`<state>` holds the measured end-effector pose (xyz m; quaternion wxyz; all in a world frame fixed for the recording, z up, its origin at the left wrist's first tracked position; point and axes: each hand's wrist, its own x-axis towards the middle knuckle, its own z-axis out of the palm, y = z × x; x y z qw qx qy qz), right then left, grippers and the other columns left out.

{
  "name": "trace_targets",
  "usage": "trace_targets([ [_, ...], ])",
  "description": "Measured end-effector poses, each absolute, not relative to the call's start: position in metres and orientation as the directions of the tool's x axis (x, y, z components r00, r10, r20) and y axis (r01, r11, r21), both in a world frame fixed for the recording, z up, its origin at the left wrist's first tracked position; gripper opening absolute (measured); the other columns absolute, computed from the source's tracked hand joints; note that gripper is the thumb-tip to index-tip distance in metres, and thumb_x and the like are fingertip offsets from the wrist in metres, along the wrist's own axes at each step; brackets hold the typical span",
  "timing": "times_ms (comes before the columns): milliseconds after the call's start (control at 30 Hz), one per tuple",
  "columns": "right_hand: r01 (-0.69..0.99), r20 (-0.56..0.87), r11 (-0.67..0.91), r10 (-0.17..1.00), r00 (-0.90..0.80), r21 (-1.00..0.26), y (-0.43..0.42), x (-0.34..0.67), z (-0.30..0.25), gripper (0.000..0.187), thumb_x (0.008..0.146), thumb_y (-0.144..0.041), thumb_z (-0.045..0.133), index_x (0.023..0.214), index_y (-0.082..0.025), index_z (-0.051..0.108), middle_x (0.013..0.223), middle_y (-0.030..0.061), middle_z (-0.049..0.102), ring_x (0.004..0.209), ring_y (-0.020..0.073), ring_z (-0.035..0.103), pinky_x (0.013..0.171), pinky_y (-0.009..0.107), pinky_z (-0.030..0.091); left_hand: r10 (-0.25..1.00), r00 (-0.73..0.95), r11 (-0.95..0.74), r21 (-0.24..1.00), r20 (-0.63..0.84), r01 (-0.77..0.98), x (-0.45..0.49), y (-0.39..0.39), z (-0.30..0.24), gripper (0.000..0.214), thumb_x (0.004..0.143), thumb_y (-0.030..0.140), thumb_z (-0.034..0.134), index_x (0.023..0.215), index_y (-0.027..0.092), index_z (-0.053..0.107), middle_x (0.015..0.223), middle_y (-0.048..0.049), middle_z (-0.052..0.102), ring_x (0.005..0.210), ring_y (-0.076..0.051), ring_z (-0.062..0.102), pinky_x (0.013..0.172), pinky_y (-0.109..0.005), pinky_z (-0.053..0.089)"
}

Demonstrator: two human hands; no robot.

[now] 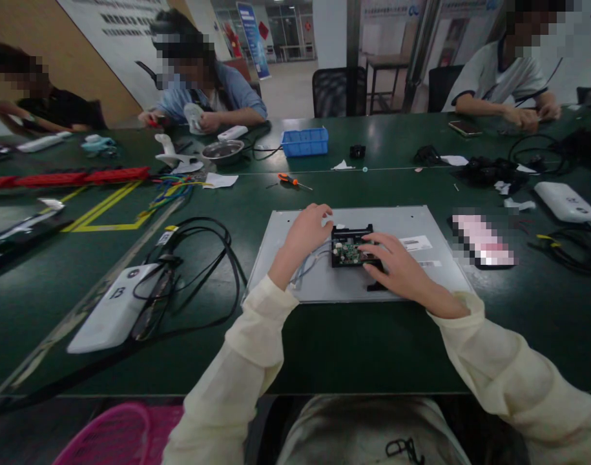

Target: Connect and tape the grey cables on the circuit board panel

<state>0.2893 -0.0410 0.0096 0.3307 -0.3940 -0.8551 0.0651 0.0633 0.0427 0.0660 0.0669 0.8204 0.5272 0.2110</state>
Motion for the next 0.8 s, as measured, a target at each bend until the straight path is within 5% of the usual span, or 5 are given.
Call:
trace_targets([
  [300, 0.628, 0.396, 0.71, 0.702, -0.592, -0.319, -0.045, 0.277, 0.002, 0.04, 0.09, -0.034, 0.052, 0.126, -0.018, 0.055, 0.136, 0.0134, 0.051, 0.135, 0.0291, 0.036, 0.11, 0.052, 0.035, 0.928, 0.372, -0.341, 0.387, -0.005, 0.857, 0.097, 0.101, 0.035, 0.025, 0.077, 0.015, 0.06, 0.1, 0.014, 0.068, 0.097, -0.0072, 0.07, 0.088, -0.018, 0.064, 0.082, -0.025, 0.048],
  [800, 0.635, 0.362, 0.689, 0.724, -0.587, -0.349, -0.046, 0.276, 0.002, 0.042, 0.091, -0.033, 0.049, 0.131, -0.02, 0.052, 0.135, 0.0124, 0.052, 0.132, 0.0296, 0.04, 0.107, 0.057, 0.037, 0.934, 0.355, -0.315, 0.405, -0.026, 0.858, 0.092, 0.1, 0.031, 0.017, 0.073, 0.011, 0.062, 0.088, 0.014, 0.069, 0.088, -0.0065, 0.071, 0.078, -0.017, 0.063, 0.074, -0.025, 0.046],
])
